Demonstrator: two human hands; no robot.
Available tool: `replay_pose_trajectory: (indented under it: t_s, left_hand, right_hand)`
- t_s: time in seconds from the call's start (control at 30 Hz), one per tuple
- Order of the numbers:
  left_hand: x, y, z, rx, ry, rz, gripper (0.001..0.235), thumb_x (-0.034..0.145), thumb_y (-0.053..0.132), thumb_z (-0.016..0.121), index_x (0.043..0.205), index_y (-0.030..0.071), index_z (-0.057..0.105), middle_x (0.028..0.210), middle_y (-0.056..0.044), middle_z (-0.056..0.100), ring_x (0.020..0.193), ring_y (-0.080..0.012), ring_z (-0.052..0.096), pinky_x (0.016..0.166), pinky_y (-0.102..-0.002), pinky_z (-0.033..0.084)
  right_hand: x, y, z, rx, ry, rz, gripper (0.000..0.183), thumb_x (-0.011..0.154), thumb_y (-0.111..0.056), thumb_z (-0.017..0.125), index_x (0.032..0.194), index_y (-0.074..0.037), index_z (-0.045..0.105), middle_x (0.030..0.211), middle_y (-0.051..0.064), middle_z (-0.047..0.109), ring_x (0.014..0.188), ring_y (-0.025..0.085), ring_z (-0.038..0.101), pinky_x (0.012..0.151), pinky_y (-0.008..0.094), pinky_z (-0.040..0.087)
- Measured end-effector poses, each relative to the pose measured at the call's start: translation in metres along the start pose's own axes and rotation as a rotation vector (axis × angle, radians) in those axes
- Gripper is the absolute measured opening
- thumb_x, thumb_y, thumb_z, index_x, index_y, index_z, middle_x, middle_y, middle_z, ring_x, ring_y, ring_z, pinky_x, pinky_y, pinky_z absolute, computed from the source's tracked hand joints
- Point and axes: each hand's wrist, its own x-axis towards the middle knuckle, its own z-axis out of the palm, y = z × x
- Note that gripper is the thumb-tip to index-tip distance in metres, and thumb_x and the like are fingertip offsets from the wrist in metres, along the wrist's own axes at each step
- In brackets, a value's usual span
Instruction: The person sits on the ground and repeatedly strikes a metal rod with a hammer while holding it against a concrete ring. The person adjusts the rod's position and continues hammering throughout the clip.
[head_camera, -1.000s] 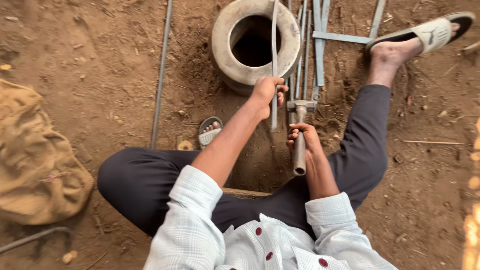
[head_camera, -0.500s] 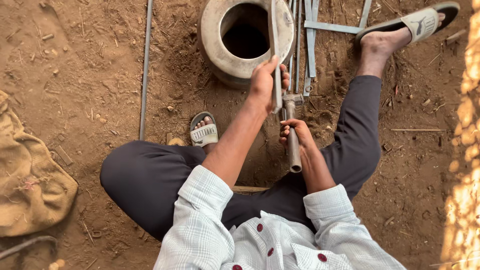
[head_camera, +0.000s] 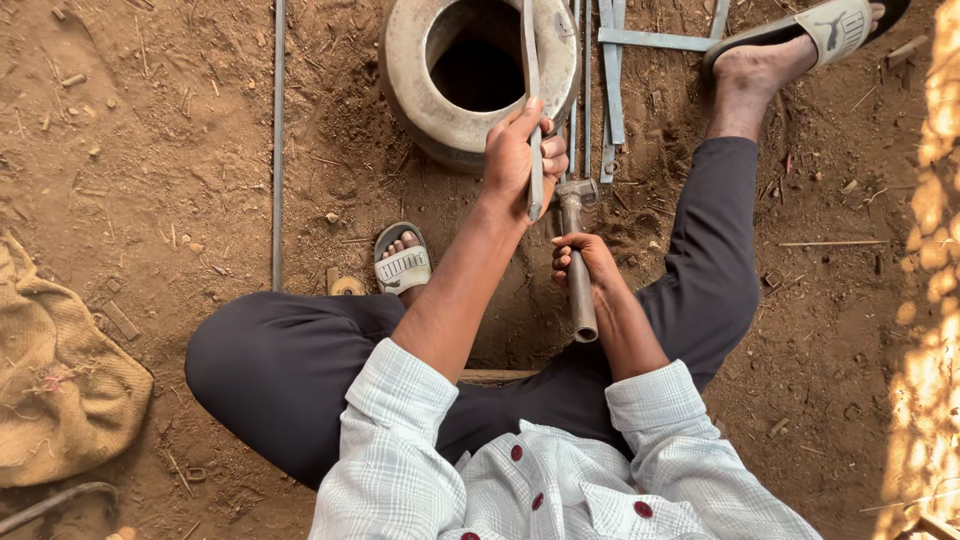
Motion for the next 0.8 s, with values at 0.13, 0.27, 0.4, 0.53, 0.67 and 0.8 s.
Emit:
replay_pose_trajectory:
  t_s: [0.13, 0.27, 0.4, 0.53, 0.67, 0.8]
  left_hand:
    - [-0.004, 0.005, -0.001, 0.014, -0.011, -0.024, 0.021, 0.105, 0.021, 0.055, 0.094, 0.005, 0.046, 0.083, -0.004, 0.050, 0.055, -0.0093, 0.049, 0.043, -0.022, 0.040]
    - [-0.006, 0.008, -0.005, 0.079, 0.009, -0.032, 0.021, 0.103, 0.021, 0.056, 0.092, 0.006, 0.047, 0.081, -0.003, 0.050, 0.053, -0.0084, 0.049, 0.040, -0.021, 0.040]
    - [-0.002, 0.009, -0.024, 0.413, 0.034, 0.007, 0.019, 0.104, 0.018, 0.060, 0.102, 0.002, 0.052, 0.084, -0.006, 0.053, 0.055, -0.0107, 0.051, 0.042, -0.025, 0.044]
    - [0.006, 0.026, -0.066, 1.008, 0.008, 0.052, 0.038, 0.100, 0.024, 0.063, 0.132, 0.006, 0.050, 0.097, -0.008, 0.062, 0.072, -0.0143, 0.059, 0.058, -0.033, 0.054]
    - [-0.004, 0.085, -0.124, 1.736, -0.407, 0.612, 0.059, 0.105, 0.022, 0.068, 0.153, 0.002, 0.040, 0.133, -0.023, 0.064, 0.120, -0.0376, 0.065, 0.097, -0.053, 0.054]
    - [-0.002, 0.135, -0.160, 2.181, 0.062, -0.264, 0.045, 0.102, 0.028, 0.061, 0.135, 0.004, 0.042, 0.126, -0.027, 0.064, 0.112, -0.0406, 0.068, 0.094, -0.054, 0.054]
  right_hand:
    - [-0.003, -0.001, 0.002, 0.010, -0.008, -0.037, 0.014, 0.090, -0.005, 0.064, 0.087, -0.011, 0.051, 0.061, -0.007, 0.055, 0.048, 0.006, 0.055, 0.044, 0.026, 0.047]
    - [-0.008, -0.002, 0.006, 0.025, -0.001, -0.051, 0.013, 0.089, -0.005, 0.063, 0.089, -0.010, 0.052, 0.061, -0.006, 0.056, 0.048, 0.005, 0.055, 0.043, 0.026, 0.047]
    - [-0.015, -0.001, 0.012, 0.000, 0.018, -0.061, 0.009, 0.087, -0.007, 0.062, 0.089, -0.009, 0.054, 0.059, -0.007, 0.055, 0.046, 0.006, 0.054, 0.042, 0.026, 0.047]
    - [-0.015, -0.008, 0.014, 0.037, 0.031, -0.040, 0.014, 0.089, -0.006, 0.063, 0.089, -0.011, 0.050, 0.062, -0.007, 0.054, 0.048, 0.005, 0.055, 0.044, 0.025, 0.048]
    - [-0.014, -0.005, 0.012, 0.013, -0.058, -0.070, 0.015, 0.086, -0.008, 0.064, 0.090, -0.009, 0.050, 0.058, -0.004, 0.054, 0.044, 0.008, 0.053, 0.042, 0.026, 0.048]
    - [-0.018, -0.004, 0.006, 0.026, -0.019, -0.129, 0.019, 0.087, -0.002, 0.064, 0.099, -0.007, 0.050, 0.062, -0.005, 0.055, 0.048, 0.007, 0.055, 0.044, 0.027, 0.049]
